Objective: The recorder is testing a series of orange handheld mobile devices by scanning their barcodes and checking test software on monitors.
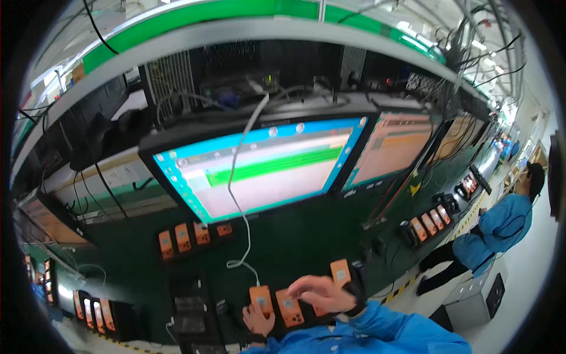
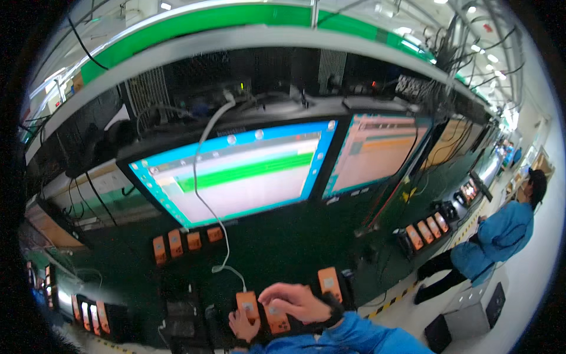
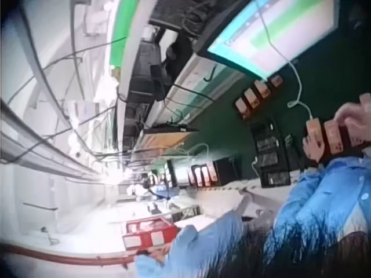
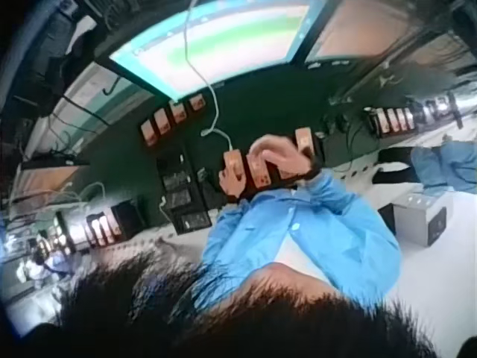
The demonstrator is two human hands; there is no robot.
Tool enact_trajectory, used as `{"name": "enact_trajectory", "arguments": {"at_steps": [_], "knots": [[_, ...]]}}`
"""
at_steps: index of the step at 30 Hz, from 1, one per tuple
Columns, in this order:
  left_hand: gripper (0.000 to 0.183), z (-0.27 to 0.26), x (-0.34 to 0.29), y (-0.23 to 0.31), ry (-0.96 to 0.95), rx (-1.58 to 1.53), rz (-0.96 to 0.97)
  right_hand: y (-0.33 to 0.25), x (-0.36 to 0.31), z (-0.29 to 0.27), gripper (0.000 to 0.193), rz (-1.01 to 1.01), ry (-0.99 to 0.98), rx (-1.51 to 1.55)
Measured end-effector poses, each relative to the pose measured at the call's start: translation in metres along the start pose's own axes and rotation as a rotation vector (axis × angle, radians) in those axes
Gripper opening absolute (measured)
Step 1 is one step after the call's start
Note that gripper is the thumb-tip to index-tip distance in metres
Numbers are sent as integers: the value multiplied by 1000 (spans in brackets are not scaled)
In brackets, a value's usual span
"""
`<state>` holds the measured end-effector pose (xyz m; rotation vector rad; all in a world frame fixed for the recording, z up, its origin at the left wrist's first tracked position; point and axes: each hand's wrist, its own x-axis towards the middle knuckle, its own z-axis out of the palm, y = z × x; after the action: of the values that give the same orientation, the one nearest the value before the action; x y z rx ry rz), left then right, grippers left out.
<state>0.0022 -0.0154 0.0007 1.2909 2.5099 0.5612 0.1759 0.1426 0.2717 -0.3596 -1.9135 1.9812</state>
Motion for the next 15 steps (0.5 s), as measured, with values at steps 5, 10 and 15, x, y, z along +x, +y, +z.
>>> {"name": "enact_trajectory", "arguments": {"at_steps": [5, 10, 15], "knots": [[62, -3, -16, 0, 20, -26, 7, -156, -14, -4, 16, -826, -412, 238], [56, -7, -16, 6, -43, -98, -3, -185, -49, -13, 12, -891, -549, 482], [53, -8, -15, 15, -48, -114, -55, -184, -70, -18, 13, -920, -593, 635]]}}
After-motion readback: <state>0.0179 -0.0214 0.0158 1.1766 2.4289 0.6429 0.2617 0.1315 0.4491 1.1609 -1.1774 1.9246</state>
